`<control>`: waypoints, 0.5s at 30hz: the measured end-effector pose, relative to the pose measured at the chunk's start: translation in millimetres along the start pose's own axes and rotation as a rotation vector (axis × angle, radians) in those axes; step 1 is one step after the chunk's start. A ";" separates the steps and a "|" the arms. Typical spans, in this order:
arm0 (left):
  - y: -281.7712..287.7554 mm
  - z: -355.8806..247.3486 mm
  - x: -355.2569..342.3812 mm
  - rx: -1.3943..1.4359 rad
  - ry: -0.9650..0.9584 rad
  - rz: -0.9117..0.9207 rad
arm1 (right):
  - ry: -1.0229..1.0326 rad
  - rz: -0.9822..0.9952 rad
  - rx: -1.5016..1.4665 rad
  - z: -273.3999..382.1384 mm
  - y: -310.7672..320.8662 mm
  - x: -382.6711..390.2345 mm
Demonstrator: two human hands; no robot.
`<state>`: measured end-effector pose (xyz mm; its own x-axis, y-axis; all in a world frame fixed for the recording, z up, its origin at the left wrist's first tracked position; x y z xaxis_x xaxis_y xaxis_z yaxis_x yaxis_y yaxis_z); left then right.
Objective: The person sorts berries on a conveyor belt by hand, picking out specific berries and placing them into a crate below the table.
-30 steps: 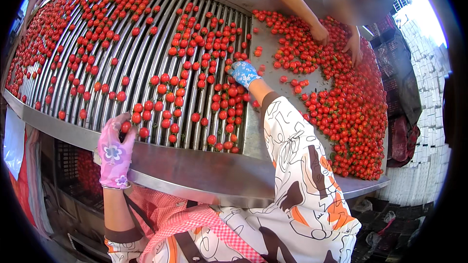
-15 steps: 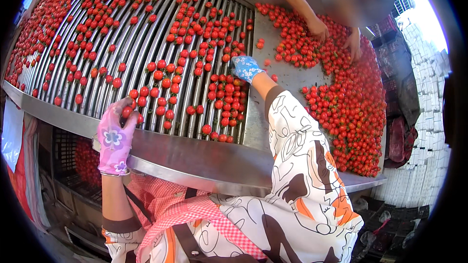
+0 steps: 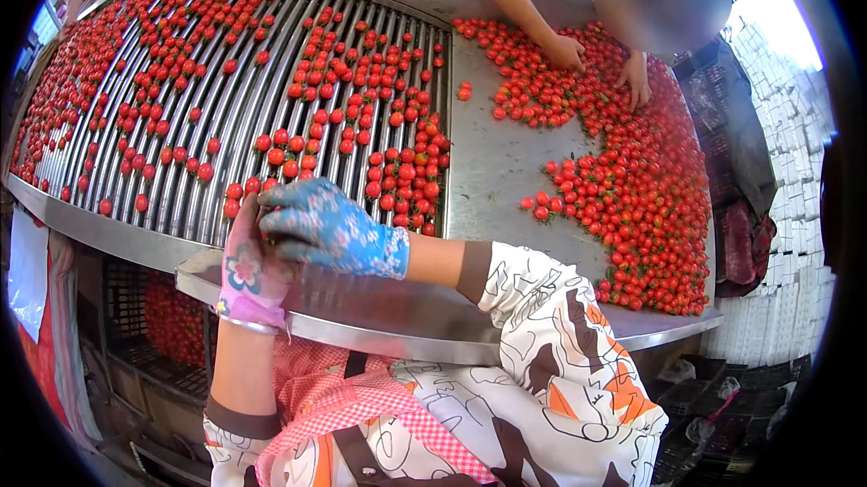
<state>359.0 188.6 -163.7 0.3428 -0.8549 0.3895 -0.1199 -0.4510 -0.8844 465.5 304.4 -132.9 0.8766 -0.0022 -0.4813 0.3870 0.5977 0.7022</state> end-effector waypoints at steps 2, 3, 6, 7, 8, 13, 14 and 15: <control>1.1 -4.9 15.4 -0.065 -0.127 0.006 | -0.011 -0.028 0.076 -16.3 -13.5 24.7; 0.8 -10.5 24.1 -0.090 -0.193 0.008 | -0.061 -0.017 0.120 -19.4 -7.4 35.9; 29.3 -54.7 56.6 0.192 -0.267 -0.084 | -0.543 0.083 0.272 -40.7 -4.2 88.0; 53.4 -73.1 69.8 0.117 -0.386 -0.050 | -0.680 0.160 0.333 -47.1 -7.5 110.2; 71.5 -91.3 81.5 0.172 -0.391 0.008 | -0.828 0.229 0.401 -55.3 -8.7 136.0; 251.7 -180.7 129.4 0.361 -0.454 -0.079 | -0.908 0.192 0.441 -114.4 -18.8 187.1; 266.0 -187.7 126.2 0.305 -0.578 -0.346 | -0.956 0.120 0.438 -129.5 -21.3 181.4; 273.2 -193.4 126.4 0.246 -0.704 -0.611 | -0.963 0.068 0.506 -142.4 -17.7 172.8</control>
Point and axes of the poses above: each hand's wrist, its own x-axis away from the middle knuckle, its own y-axis out of the back of the hand, z = x × y, the point moved 1 cm from there along -x, towards the middle knuckle, and after that the axes turned 2 degrees about -y, right-handed, at the moved point
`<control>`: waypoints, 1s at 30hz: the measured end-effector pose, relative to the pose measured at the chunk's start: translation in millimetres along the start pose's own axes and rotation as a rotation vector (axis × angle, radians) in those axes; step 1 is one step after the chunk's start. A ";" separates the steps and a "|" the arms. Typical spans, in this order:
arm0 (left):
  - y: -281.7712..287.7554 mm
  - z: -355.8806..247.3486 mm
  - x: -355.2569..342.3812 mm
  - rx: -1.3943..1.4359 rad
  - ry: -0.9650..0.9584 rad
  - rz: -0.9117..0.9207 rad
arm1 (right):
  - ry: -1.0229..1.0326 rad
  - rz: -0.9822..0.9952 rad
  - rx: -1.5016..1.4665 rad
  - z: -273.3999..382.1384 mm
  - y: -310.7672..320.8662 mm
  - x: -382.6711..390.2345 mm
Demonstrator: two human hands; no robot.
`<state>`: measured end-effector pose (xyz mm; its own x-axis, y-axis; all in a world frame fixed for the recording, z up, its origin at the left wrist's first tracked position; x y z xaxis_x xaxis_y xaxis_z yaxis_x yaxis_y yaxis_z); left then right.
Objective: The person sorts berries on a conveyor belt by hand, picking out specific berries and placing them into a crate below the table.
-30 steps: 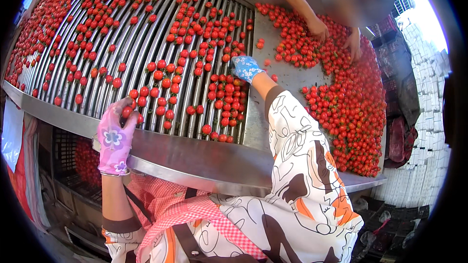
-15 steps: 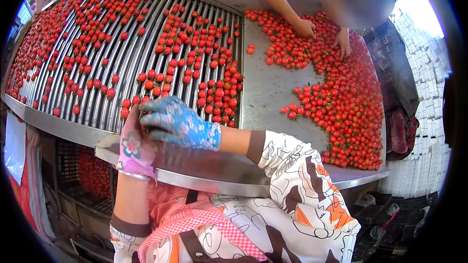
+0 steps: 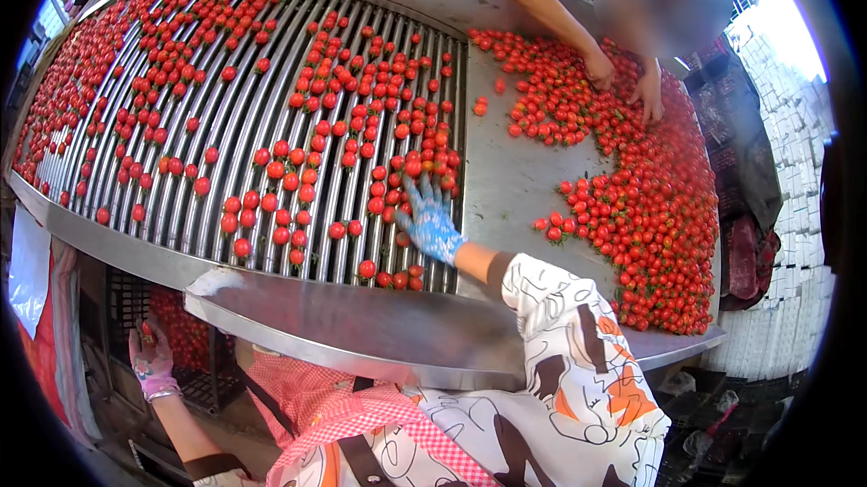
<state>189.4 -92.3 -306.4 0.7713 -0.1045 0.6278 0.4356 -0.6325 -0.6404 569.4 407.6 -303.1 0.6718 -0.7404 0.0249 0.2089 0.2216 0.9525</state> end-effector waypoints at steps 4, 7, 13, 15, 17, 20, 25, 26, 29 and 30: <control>0.7 -22.4 -16.5 0.488 -0.196 -0.247 | -0.120 -0.056 -0.135 -19.9 12.6 -86.3; 7.1 -44.6 -8.8 1.607 -0.173 0.020 | -0.181 -0.208 -0.086 -57.3 5.9 -154.4; -49.5 -26.0 20.2 3.351 1.540 -0.223 | -0.427 -0.061 0.002 -88.4 24.5 -201.7; -83.2 9.3 45.4 3.221 2.837 -0.676 | -0.361 -0.063 0.031 -79.5 22.5 -189.9; -125.1 74.2 91.4 2.978 2.773 -0.825 | -0.295 -0.089 0.011 -82.7 15.1 -168.9; -160.4 154.1 151.2 2.907 2.644 -1.072 | -0.143 -0.157 -0.100 -81.7 3.4 -117.8; -184.3 210.7 203.7 2.793 2.148 -1.465 | 0.073 0.029 0.020 -36.9 14.5 -31.6; -185.2 212.9 207.0 2.800 2.190 -1.494 | 0.143 -0.074 0.037 -28.1 20.5 -34.3; -177.2 214.3 200.4 2.959 2.189 -1.534 | 0.210 -0.097 -0.332 -15.2 29.3 -78.7; -176.5 213.6 201.6 2.962 2.207 -1.497 | 0.234 -0.156 -0.351 -6.6 28.1 -99.7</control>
Point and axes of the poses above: each hand's wrist, its own x-axis away from the middle knuckle, its own y-axis out of the back of the hand, z = x × y, the point moved 1 cm from there along -x, towards the middle knuckle, and after that the axes turned 2 degrees about -y, right-handed, at the moved point
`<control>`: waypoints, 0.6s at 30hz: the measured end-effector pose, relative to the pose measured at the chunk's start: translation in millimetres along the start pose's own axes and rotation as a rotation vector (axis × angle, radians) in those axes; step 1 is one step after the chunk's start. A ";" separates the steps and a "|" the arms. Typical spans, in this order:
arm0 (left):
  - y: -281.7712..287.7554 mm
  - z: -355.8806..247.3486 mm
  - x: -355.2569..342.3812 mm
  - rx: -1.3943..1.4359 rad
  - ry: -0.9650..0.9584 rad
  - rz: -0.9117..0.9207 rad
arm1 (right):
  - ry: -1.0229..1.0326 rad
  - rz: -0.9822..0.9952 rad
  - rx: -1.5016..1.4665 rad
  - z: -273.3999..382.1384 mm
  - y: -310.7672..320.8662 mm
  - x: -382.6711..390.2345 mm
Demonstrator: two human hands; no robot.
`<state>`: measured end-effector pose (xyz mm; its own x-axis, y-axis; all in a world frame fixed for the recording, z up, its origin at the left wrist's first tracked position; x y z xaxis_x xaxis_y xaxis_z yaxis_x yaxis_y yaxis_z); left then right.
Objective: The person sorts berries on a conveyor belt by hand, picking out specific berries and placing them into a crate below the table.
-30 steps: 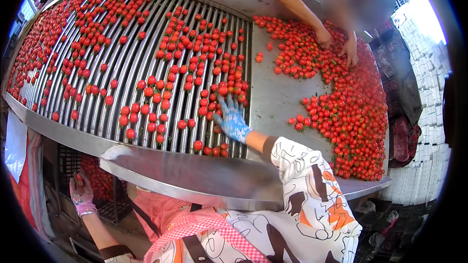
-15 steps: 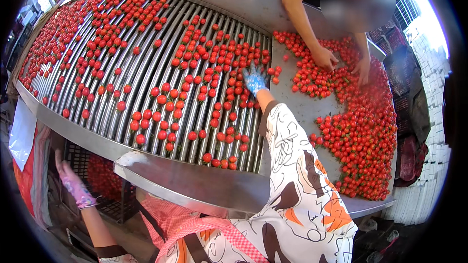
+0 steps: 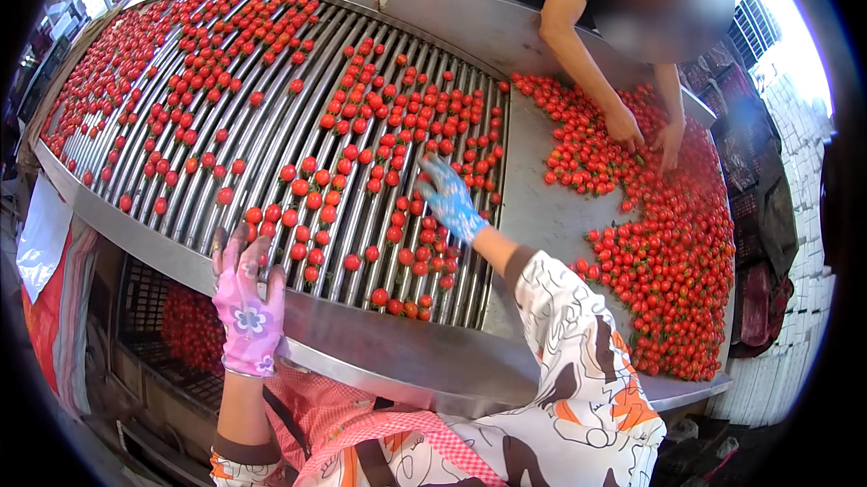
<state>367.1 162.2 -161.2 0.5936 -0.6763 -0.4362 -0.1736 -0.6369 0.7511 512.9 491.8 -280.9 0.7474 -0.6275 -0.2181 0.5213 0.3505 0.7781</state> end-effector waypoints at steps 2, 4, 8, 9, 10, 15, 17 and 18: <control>-2.9 -4.5 -2.0 -0.009 -0.010 -0.006 | 0.000 -0.011 -0.224 -4.8 -4.7 -54.8; -3.0 -4.6 0.4 -0.039 0.007 -0.011 | 0.043 -0.117 -0.205 5.0 -7.8 -108.3; -6.8 -13.1 -2.3 -0.025 0.025 0.014 | 0.016 -0.236 0.045 -21.7 -13.2 -201.4; -6.8 -17.3 -3.8 -0.014 0.036 0.024 | -0.034 -0.221 0.147 -34.5 -13.1 -220.4; -9.5 -19.0 -5.4 0.001 0.029 0.028 | -0.076 -0.204 0.208 -51.9 -9.9 -239.0; -12.1 -13.3 1.2 -0.006 0.028 0.034 | -0.189 0.013 0.248 -40.9 -26.0 -296.0; -14.5 -19.2 -4.4 -0.028 0.011 0.073 | -0.202 -0.018 0.228 -55.3 -16.0 -313.8; -14.7 -20.2 -2.3 -0.022 0.014 0.079 | -0.258 0.050 0.199 -56.7 -21.1 -313.8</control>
Point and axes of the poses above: each hand's wrist, its own x-axis away from the middle knuckle, its own y-axis out of the back of the hand, z = x × y, the point moved 1 cm from there along -x, towards the middle knuckle, and after that the axes turned 2 degrees about -y, right-handed, at the moved point
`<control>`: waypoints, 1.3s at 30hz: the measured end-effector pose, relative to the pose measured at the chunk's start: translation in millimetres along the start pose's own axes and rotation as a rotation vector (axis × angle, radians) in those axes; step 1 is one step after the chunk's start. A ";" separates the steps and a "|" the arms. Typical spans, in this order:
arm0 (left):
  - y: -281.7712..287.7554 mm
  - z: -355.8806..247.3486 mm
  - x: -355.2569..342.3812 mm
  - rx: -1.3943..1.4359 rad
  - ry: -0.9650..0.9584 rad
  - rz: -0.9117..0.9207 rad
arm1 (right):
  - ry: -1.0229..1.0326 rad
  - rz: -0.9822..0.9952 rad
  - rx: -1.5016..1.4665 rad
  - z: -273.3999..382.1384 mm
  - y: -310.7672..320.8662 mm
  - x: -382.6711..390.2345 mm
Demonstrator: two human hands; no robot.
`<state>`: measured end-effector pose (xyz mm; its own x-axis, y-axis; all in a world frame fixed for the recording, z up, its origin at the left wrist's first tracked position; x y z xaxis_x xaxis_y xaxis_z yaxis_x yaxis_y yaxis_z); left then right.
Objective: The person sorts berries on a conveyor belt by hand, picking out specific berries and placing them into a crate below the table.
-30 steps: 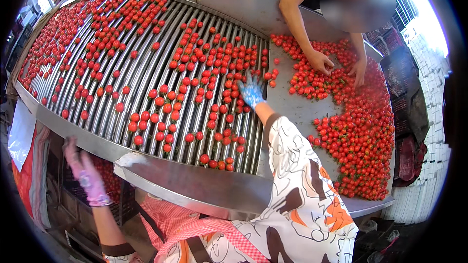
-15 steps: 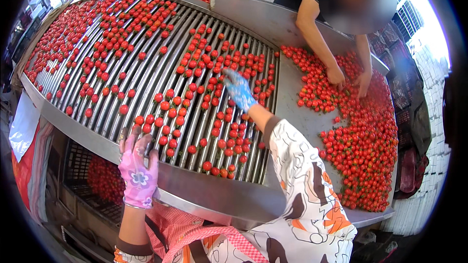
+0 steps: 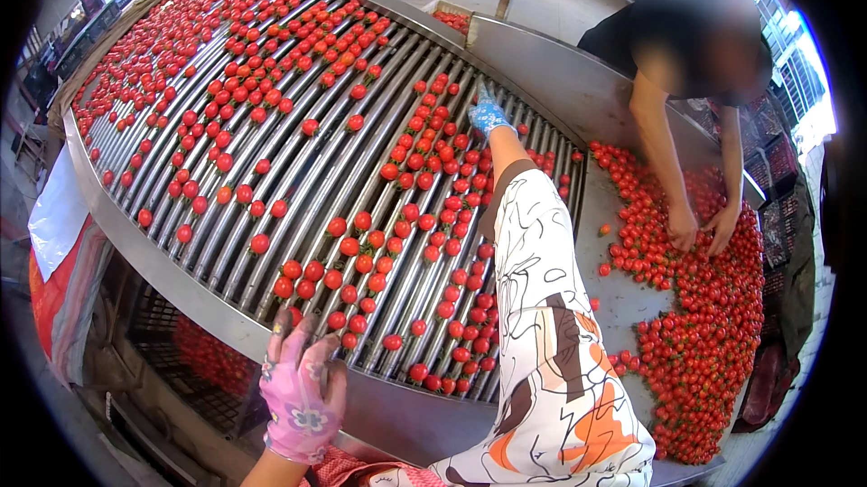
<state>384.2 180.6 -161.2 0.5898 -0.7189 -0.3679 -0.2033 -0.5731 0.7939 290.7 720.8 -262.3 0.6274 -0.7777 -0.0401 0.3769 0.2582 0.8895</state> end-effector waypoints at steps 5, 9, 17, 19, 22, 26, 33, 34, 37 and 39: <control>1.2 -1.3 6.7 -0.014 0.024 0.008 | 0.187 -0.204 0.193 13.2 -26.1 23.9; -5.3 -11.6 2.8 0.028 0.018 -0.001 | 0.297 -0.192 0.184 -17.1 -19.8 52.7; -19.2 1.7 13.2 0.066 -0.041 -0.196 | 0.313 0.032 -0.482 75.6 21.6 210.7; -29.2 -1.0 13.0 0.110 -0.044 -0.184 | 0.393 0.278 -0.737 73.8 -8.5 263.1; -28.3 3.8 20.7 0.134 -0.035 -0.165 | 0.429 0.709 -0.849 125.7 -7.8 366.6; -36.1 1.8 19.5 0.227 -0.136 -0.118 | 0.492 0.602 -1.060 112.9 -37.2 395.0; -35.7 -4.2 24.3 0.275 -0.330 -0.191 | 0.184 0.866 -1.196 110.3 31.3 430.0; -35.1 -3.3 25.9 0.367 -0.247 -0.171 | 0.201 0.861 -1.220 111.0 37.7 436.2; -17.6 -6.9 35.5 0.827 0.210 -0.159 | 0.352 0.798 -0.956 86.2 37.6 440.9; -13.3 37.6 43.7 0.926 0.396 -0.297 | 0.408 0.674 -0.571 62.8 76.3 449.2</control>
<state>383.3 142.0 -206.1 0.8934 -0.4157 -0.1703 -0.4284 -0.9025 -0.0448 558.5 355.1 -183.8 0.9801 -0.1341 0.1460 0.0585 0.8993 0.4335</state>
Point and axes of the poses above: each hand's wrist, its own x-axis away from the middle knuckle, its own y-axis out of the back of the hand, z = x × y, the point moved 1 cm from there along -x, towards the middle knuckle, and after that the axes turned 2 degrees about -y, right-handed, at the moved point
